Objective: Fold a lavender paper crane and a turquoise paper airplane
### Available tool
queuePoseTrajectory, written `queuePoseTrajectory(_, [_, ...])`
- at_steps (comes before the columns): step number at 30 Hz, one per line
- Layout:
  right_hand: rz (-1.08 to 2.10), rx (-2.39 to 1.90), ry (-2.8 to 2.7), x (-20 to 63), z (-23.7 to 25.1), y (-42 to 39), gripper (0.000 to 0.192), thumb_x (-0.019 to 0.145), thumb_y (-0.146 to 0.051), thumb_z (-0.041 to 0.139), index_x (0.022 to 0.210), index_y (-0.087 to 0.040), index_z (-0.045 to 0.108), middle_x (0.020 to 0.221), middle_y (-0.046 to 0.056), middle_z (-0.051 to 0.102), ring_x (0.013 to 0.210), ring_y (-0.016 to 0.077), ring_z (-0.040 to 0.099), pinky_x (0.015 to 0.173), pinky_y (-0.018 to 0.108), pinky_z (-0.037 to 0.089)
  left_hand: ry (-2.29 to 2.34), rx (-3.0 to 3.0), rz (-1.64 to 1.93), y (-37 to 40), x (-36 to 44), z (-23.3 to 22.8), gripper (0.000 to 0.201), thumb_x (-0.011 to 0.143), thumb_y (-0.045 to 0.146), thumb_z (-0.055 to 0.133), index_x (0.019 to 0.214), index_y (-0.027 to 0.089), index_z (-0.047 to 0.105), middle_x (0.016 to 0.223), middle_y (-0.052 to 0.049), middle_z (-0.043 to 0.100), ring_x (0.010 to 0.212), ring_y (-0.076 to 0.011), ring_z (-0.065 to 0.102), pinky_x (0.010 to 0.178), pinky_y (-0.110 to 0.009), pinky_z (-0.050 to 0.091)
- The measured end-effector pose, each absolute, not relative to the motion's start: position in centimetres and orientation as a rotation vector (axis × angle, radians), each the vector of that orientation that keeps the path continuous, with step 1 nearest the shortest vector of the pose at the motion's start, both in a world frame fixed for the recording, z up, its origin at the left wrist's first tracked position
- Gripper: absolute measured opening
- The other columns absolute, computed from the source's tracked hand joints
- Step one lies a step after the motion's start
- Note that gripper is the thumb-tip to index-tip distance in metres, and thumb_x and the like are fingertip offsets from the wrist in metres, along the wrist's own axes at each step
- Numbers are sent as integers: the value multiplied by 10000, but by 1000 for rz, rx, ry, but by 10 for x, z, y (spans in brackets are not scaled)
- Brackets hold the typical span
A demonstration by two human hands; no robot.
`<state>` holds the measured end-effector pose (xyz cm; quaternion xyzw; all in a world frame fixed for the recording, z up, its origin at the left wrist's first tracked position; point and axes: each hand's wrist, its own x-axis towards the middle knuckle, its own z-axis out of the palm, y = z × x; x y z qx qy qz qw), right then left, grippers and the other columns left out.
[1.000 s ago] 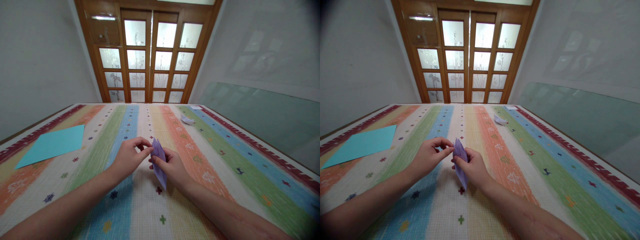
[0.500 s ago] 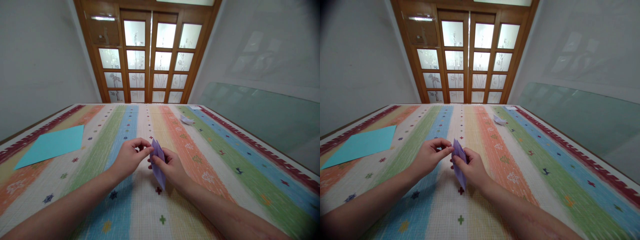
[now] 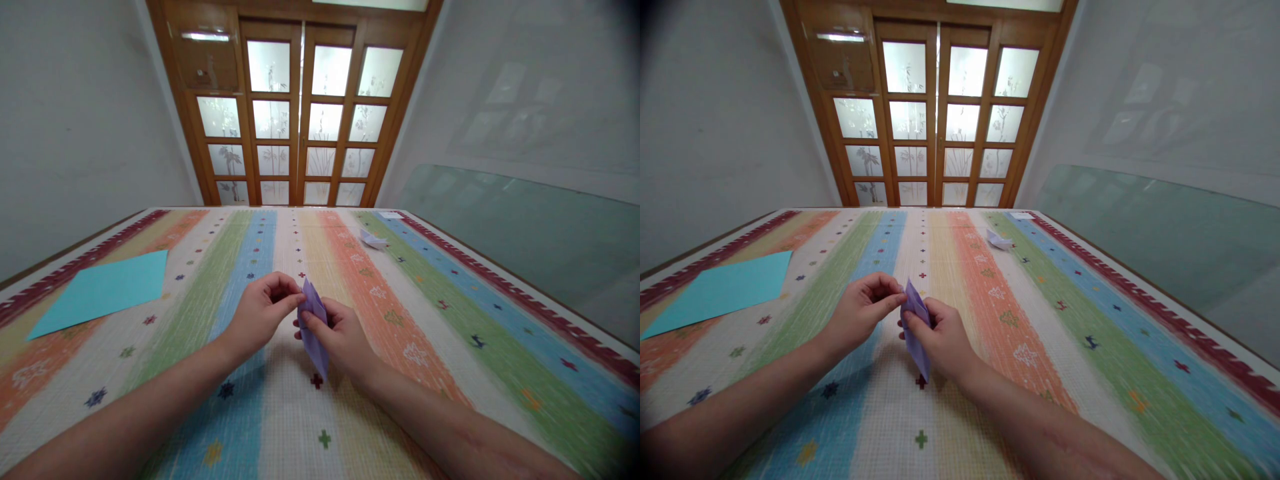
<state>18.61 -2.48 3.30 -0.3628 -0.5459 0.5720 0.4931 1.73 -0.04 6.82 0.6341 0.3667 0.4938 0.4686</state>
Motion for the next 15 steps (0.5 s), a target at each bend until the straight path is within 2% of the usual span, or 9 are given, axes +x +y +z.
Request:
queuePoseTrajectory(4, [1349, -907, -1339, 185, 33, -26, 307, 834, -475, 732, 877, -178, 664, 820, 35, 696, 697, 183, 712, 693, 363, 630, 864, 1459, 1242, 0, 19, 68, 229, 791, 249, 760, 902, 179, 573, 768, 16, 660, 700, -116, 639, 639, -216, 493])
queuePoseTrajectory(8, [1199, -926, -1430, 187, 32, -26, 268, 889, -451, 673, 887, -183, 680, 843, 54, 708, 718, 194, 706, 688, 359, 614, 885, 1418, 1194, 0, 20, 71, 262, 769, 266, 773, 975, 174, 639, 797, -15, 707, 699, -126, 648, 624, -223, 497])
queuePoseTrajectory(15, [736, -1071, -1690, 196, 29, -24, 160, 905, -321, 638, 833, -194, 702, 728, 38, 705, 645, 188, 656, 587, 304, 496, 993, 1526, 1146, -3, 21, 78, 160, 765, 321, 753, 832, 176, 757, 736, -33, 725, 650, -144, 627, 573, -241, 477])
